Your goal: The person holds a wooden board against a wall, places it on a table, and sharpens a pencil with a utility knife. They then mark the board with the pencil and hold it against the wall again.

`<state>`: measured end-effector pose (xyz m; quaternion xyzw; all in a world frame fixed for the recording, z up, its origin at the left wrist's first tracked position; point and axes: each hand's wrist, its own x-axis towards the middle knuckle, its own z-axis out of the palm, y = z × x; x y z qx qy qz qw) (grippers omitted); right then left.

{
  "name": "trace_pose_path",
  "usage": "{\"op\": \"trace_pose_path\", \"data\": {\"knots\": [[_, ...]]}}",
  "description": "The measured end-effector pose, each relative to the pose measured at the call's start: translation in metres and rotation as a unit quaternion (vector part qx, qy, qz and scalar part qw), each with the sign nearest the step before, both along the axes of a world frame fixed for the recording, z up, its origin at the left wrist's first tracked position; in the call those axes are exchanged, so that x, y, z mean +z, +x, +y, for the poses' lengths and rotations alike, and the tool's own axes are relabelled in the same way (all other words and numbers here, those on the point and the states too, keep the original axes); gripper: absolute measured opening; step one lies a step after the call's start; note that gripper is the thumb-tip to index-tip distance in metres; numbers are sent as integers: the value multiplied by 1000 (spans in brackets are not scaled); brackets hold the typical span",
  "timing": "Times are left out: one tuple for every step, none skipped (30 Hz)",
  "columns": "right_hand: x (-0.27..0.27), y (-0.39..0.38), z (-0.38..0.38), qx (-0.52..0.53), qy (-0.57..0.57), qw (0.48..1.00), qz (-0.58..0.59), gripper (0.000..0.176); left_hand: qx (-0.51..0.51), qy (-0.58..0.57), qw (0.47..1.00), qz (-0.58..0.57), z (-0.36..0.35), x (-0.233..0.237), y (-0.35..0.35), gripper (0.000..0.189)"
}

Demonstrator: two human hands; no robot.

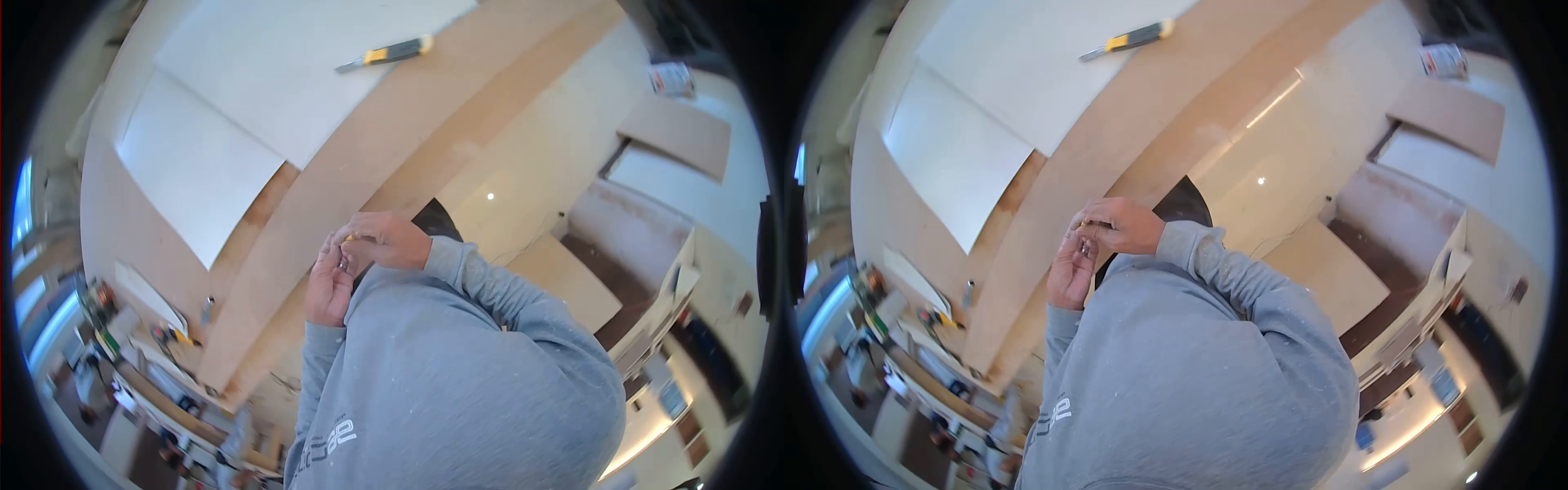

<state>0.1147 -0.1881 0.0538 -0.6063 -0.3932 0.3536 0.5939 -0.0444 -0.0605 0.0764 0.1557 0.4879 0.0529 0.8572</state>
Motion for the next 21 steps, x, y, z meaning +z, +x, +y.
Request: {"op": "trace_pose_path", "data": {"knots": [[7,1,-4,-33,-26,999,3,25,-25,3,1000,2,2,1,3,43],[13,1,-9,-65,-51,997,8,21,-92,68,993,19,5,4,7,43],[17,2,-17,-120,-103,987,26,21,-156,133,978,32,7,6,12,43],[21,1,-29,-173,-154,972,45,21,-215,198,955,43,11,5,15,43],[21,2,-40,-224,-202,951,65,21,-288,290,912,49,18,-1,19,42],[12,0,-50,-295,-177,935,84,21,-352,378,855,51,27,-9,24,41],[-2,-6,-62,-361,-153,914,103,21,-408,461,786,53,35,-17,28,40],[-16,-14,-72,-423,-127,889,124,21,-456,541,707,25,45,-23,34,39],[-24,-18,-80,-462,-123,871,116,21,-493,613,617,-4,55,-28,46,37],[-32,-17,-87,-499,-116,852,106,21,-518,680,518,-34,63,-34,63,36],[-40,-14,-91,-535,-108,833,95,20,-508,720,467,-69,69,-43,80,38],[-43,-7,-92,-553,-101,822,92,19,-495,757,414,-104,73,-52,98,40],[-44,1,-94,-570,-95,811,90,18,-480,789,358,-139,75,-61,118,42],[-46,9,-95,-587,-91,799,89,18,-481,800,328,-145,74,-68,136,42],[-50,21,-96,-606,-78,787,87,17,-482,809,300,-150,70,-73,154,43],[-56,35,-95,-624,-67,774,86,17,-485,817,273,-152,66,-78,170,44],[-63,51,-94,-641,-56,761,85,16,-487,820,254,-160,62,-82,184,45],[-67,67,-95,-653,-48,752,76,18,-491,822,236,-165,57,-82,197,46],[-71,85,-95,-665,-41,742,66,19,-496,823,218,-171,53,-85,208,47],[-74,102,-95,-677,-35,733,58,20,-504,822,209,-163,51,-88,212,47],[-79,119,-94,-686,-38,726,29,22,-513,820,200,-155,50,-91,213,48]]}}
